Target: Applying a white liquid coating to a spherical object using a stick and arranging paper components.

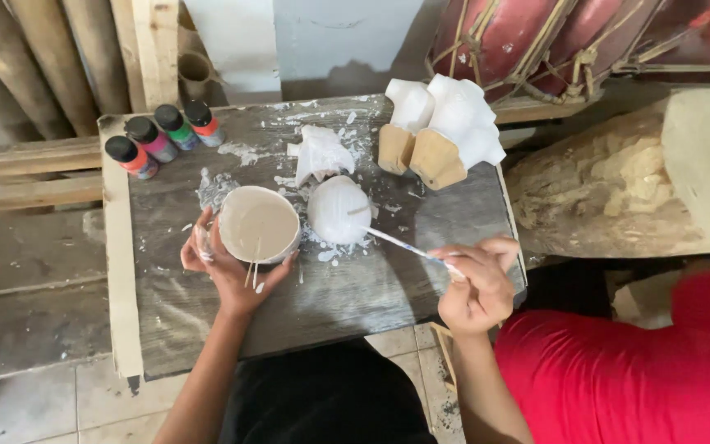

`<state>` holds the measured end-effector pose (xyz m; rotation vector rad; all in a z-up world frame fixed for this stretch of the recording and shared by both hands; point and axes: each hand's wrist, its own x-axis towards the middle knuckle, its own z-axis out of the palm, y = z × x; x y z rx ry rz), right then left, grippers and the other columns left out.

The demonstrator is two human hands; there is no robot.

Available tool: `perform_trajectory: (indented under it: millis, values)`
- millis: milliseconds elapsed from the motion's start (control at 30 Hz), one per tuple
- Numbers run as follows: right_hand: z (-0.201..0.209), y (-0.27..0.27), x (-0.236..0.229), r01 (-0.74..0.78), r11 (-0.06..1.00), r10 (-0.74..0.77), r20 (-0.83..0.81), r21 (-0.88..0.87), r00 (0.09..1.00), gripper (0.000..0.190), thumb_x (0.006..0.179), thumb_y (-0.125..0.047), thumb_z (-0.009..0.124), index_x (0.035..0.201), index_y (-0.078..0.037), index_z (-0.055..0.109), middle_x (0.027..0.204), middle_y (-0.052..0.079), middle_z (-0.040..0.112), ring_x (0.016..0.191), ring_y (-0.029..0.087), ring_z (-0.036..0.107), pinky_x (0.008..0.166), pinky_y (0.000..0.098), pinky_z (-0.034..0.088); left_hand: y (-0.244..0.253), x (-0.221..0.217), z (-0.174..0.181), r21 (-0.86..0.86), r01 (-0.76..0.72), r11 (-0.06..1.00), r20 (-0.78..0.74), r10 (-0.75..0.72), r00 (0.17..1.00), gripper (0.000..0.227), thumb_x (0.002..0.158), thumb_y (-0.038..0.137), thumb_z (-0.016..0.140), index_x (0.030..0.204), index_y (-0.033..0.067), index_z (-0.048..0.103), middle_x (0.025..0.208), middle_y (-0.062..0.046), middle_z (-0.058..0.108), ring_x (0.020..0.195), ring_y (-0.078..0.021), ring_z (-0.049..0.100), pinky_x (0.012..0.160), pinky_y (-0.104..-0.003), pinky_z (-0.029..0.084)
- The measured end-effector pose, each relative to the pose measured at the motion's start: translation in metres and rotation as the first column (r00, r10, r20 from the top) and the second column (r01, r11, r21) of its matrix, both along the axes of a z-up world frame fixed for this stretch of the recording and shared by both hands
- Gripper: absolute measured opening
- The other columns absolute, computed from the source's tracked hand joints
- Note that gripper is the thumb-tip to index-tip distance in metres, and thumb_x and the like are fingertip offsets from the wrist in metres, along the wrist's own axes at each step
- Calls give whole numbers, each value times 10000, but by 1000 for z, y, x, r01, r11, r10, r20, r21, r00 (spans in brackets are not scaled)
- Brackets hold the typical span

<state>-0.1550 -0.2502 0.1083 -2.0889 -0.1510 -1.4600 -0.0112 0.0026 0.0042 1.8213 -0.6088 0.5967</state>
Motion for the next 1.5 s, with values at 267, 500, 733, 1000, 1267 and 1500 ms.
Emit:
perform_trajectory:
  millis: [267,500,733,1000,1267,1500]
  values:
    - [71,32,95,-360,933,357,-138,4,924,142,980,-17,624,978,-22,766,902,121,805,685,246,719,723,307,545,-1,6,-11,28,-45,999,12,45,999,1163,526,449,1002,1408,-77,456,1382,-311,505,1335,-510,410,1175,-592,263]
    - [51,40,133,-510,854,459,-313,-102,832,149,983,-134,650,1032,-161,788,897,21,785,683,231,611,693,308,525,1,12,-21,122,-95,988,29,92,995,1250,566,478,974,1504,47,269,1334,-145,668,1313,-425,468,1139,-636,49]
    - [25,50,157,-421,819,107,-616,-390,780,126,859,-91,694,896,-205,735,1057,-48,616,902,257,465,765,498,340,-3,14,-18,115,-83,990,-11,85,996,1406,530,466,983,1577,155,98,1352,-118,663,1337,-420,460,1105,-684,84]
    - [27,59,156,-439,838,104,-695,-324,711,162,879,-131,778,756,-210,707,940,-12,474,941,257,428,816,479,262,2,6,-37,351,-311,883,38,318,947,1073,500,766,820,1292,82,586,1288,-109,642,1239,-254,575,1140,-487,195]
    - [35,64,156,-385,877,98,-677,-288,730,186,907,-124,724,742,-208,705,927,3,423,915,273,421,767,486,240,-1,21,-46,317,-340,886,158,304,939,1049,568,697,797,1317,23,507,1314,-152,611,1255,-291,570,1125,-490,233]
    - [33,68,146,-375,914,175,-685,-153,707,142,923,-111,712,797,-170,679,917,34,413,903,268,425,788,449,251,2,12,-53,368,-354,860,175,310,935,1107,583,792,722,1313,-11,503,1313,-168,584,1222,-363,518,1113,-516,254]
